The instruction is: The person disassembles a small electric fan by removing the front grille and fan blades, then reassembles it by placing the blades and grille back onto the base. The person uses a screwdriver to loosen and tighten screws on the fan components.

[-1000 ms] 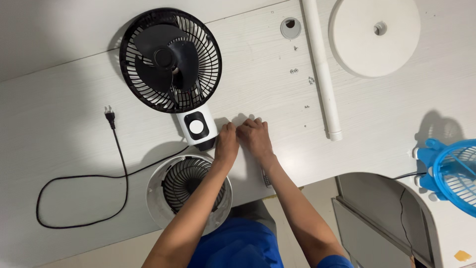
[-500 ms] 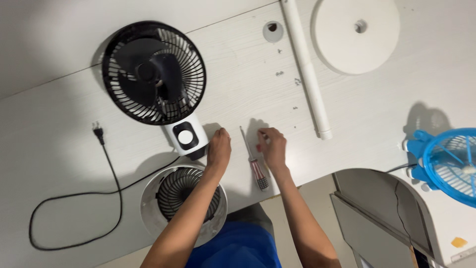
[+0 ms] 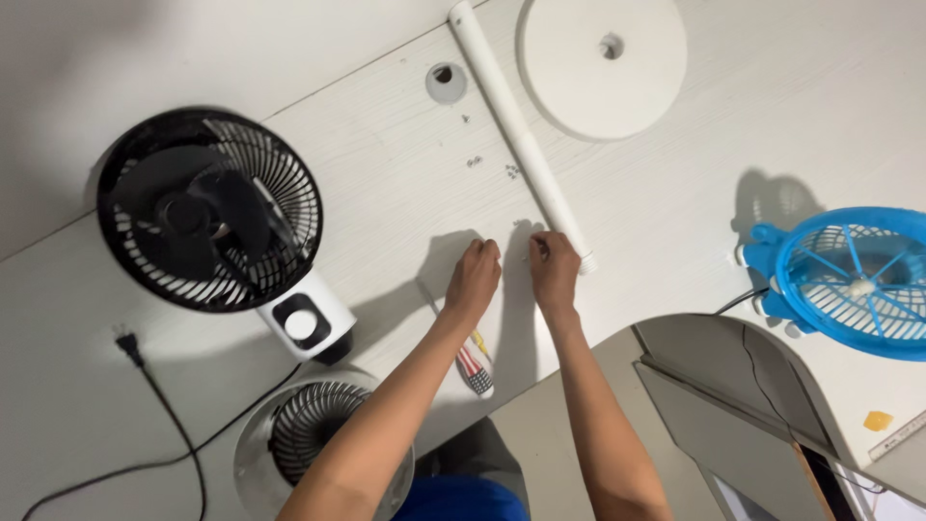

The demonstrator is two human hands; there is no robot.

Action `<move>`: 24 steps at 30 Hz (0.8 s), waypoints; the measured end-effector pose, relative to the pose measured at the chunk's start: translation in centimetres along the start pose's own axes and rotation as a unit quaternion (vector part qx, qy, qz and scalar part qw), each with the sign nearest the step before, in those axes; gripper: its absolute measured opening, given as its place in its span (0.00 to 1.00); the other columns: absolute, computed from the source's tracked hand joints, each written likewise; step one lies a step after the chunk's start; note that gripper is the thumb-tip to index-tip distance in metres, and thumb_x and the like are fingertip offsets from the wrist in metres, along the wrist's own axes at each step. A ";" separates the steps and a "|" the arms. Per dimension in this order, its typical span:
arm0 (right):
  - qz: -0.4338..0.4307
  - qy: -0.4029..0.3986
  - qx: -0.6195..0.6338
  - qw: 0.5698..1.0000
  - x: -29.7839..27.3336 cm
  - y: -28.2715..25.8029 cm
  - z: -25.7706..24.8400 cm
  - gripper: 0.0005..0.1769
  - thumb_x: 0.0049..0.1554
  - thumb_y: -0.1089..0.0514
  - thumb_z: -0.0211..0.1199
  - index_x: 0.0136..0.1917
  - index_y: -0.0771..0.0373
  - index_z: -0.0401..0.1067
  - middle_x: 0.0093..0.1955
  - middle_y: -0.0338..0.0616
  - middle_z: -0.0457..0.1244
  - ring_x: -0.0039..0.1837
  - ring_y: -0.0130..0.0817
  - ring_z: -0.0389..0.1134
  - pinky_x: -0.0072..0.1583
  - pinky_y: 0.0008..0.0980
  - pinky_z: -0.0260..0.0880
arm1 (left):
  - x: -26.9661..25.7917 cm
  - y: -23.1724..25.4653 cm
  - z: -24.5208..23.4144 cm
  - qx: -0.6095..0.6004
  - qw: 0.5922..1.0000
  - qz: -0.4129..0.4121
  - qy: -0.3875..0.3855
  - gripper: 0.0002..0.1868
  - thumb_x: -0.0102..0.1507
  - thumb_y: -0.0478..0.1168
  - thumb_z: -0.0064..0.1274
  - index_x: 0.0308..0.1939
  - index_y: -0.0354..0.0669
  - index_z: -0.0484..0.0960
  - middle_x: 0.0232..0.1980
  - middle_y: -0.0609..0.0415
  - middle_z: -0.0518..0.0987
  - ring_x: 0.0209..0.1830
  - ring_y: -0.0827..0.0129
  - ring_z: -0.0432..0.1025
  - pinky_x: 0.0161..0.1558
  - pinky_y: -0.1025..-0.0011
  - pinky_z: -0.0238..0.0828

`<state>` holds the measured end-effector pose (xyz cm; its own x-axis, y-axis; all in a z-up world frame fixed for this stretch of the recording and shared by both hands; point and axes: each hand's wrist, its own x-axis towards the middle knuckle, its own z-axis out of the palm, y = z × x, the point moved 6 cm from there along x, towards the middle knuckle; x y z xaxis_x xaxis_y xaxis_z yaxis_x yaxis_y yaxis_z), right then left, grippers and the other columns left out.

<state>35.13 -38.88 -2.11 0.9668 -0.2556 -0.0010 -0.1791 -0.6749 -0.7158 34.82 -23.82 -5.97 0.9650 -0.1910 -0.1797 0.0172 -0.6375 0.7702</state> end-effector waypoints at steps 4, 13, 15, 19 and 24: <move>-0.034 0.018 0.000 0.999 0.9 -0.1 1.0 0.06 0.58 0.67 0.65 0.49 0.71 0.76 0.47 0.53 0.68 0.44 0.42 0.71 0.48 0.38 0.72 | 2.4 0.9 1.6 0.036 0.999 0.020 0.018 0.02 0.65 0.29 0.51 0.40 0.33 0.73 0.43 0.41 0.77 0.42 0.50 0.77 0.41 0.64 0.79; -0.040 0.028 0.002 0.999 1.5 -0.7 1.1 0.07 0.57 0.68 0.65 0.50 0.72 0.76 0.45 0.55 0.67 0.43 0.46 0.70 0.47 0.41 0.71 | 3.1 1.7 1.9 0.034 0.996 0.048 0.060 0.07 0.65 0.30 0.52 0.47 0.33 0.73 0.47 0.41 0.76 0.47 0.49 0.76 0.44 0.62 0.78; -0.048 0.028 0.029 0.998 1.2 -1.0 0.9 0.10 0.56 0.69 0.64 0.52 0.74 0.75 0.48 0.55 0.67 0.45 0.45 0.71 0.48 0.39 0.72 | 2.7 1.8 1.1 0.003 0.994 0.066 0.084 0.10 0.62 0.30 0.54 0.46 0.33 0.73 0.46 0.40 0.76 0.47 0.48 0.75 0.45 0.60 0.77; -0.024 0.036 0.016 0.999 1.1 -0.8 0.9 0.08 0.57 0.68 0.65 0.51 0.73 0.76 0.46 0.55 0.67 0.43 0.45 0.71 0.46 0.40 0.72 | 2.6 1.7 0.9 0.020 0.994 0.058 0.086 0.06 0.64 0.32 0.55 0.41 0.36 0.73 0.43 0.44 0.76 0.46 0.52 0.75 0.45 0.62 0.77; -0.023 0.038 -0.002 0.999 1.2 -0.7 1.2 0.06 0.58 0.68 0.65 0.49 0.72 0.77 0.44 0.53 0.67 0.41 0.45 0.70 0.44 0.40 0.69 | 2.9 1.6 1.1 0.019 0.991 0.069 0.112 0.04 0.65 0.31 0.55 0.37 0.36 0.74 0.39 0.47 0.76 0.43 0.54 0.75 0.43 0.62 0.76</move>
<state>36.66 -37.91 -2.46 0.9573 -0.2764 0.0848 -0.1362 -0.6897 -0.7112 37.34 -26.28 -5.92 0.9914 -0.1114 0.0693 -0.1251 -0.6445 0.7543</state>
